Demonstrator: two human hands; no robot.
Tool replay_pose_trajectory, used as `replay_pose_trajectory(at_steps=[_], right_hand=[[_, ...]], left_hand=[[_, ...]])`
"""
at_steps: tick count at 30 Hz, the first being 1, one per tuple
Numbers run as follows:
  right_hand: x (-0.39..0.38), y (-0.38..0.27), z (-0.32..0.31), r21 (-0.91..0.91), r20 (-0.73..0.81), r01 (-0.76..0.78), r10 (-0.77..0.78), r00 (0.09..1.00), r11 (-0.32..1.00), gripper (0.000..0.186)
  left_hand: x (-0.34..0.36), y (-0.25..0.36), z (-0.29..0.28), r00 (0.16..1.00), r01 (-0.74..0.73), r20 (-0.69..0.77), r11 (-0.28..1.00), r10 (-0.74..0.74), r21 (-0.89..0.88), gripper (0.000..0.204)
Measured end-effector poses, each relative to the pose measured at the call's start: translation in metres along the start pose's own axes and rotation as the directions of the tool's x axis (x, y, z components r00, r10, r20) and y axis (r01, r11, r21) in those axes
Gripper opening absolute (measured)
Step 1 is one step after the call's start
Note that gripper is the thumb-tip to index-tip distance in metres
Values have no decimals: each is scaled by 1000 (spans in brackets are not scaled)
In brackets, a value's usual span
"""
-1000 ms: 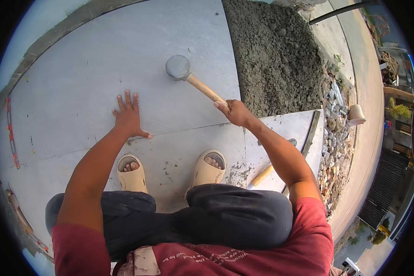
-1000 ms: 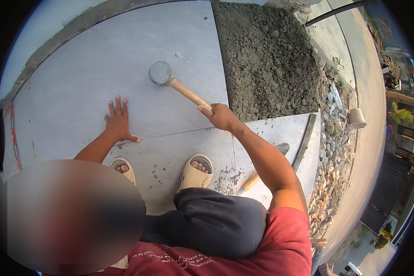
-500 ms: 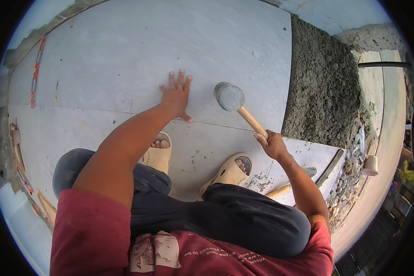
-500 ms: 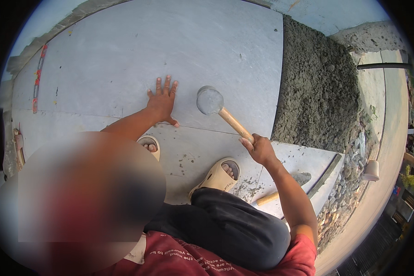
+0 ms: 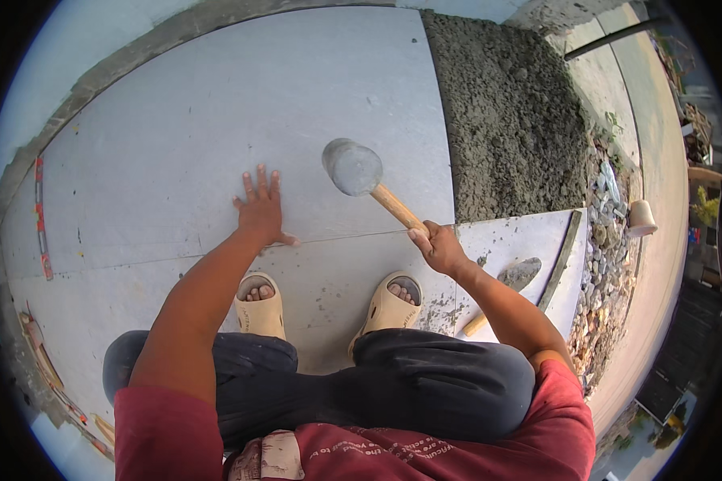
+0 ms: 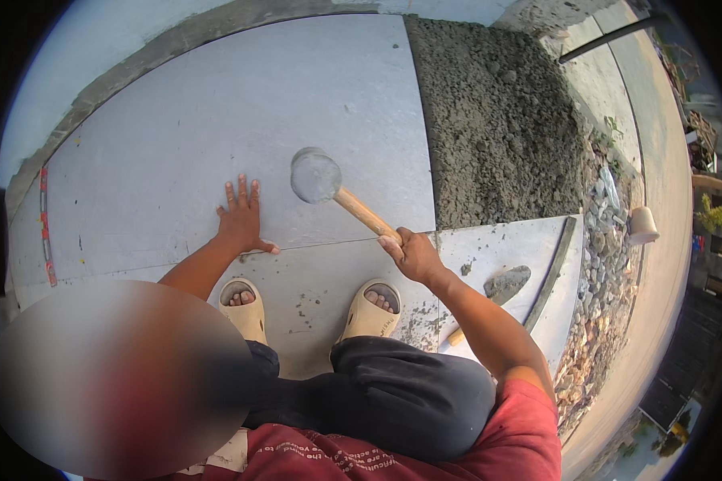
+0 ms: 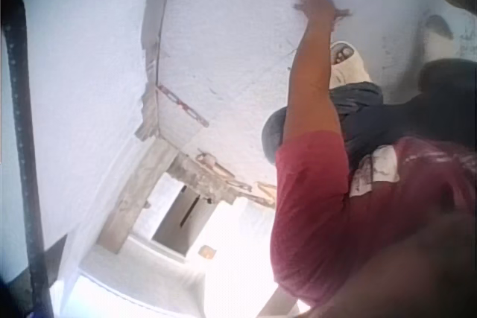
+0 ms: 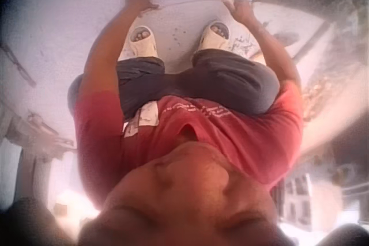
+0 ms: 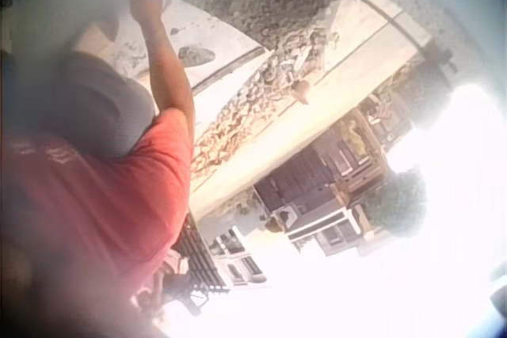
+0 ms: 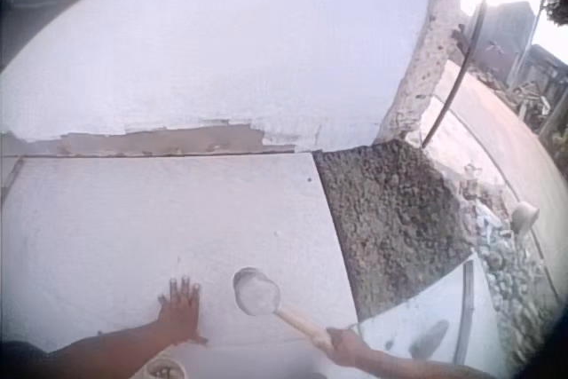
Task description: The person kneels on the floor and installs large white tiles onto a prepared cement bed. They use a rubber mallet to tap the tiles into place and a trowel to spread and level the cement between tiles.
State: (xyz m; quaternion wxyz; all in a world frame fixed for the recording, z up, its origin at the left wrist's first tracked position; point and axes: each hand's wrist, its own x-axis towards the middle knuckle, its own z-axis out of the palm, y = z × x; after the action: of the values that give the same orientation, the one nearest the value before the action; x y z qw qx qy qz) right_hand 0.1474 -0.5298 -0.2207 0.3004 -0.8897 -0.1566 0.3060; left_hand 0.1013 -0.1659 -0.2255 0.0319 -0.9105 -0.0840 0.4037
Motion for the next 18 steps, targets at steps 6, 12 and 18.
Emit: replay_pose_trajectory(at_steps=[6, 12, 18], right_hand=[[0, -58, 22, 552, 96, -175, 146, 985, 816, 70], [-8, -25, 32, 523, 146, -297, 259, 955, 799, 70], [25, -43, -21, 466, 99, -278, 262, 960, 840, 67]], left_hand=[[2, 18, 1, 997, 76, 13, 997, -76, -20, 164], [11, 33, 4, 988, 109, -98, 985, -123, -136, 156], [54, -25, -48, 977, 186, -59, 952, -206, -244, 152]])
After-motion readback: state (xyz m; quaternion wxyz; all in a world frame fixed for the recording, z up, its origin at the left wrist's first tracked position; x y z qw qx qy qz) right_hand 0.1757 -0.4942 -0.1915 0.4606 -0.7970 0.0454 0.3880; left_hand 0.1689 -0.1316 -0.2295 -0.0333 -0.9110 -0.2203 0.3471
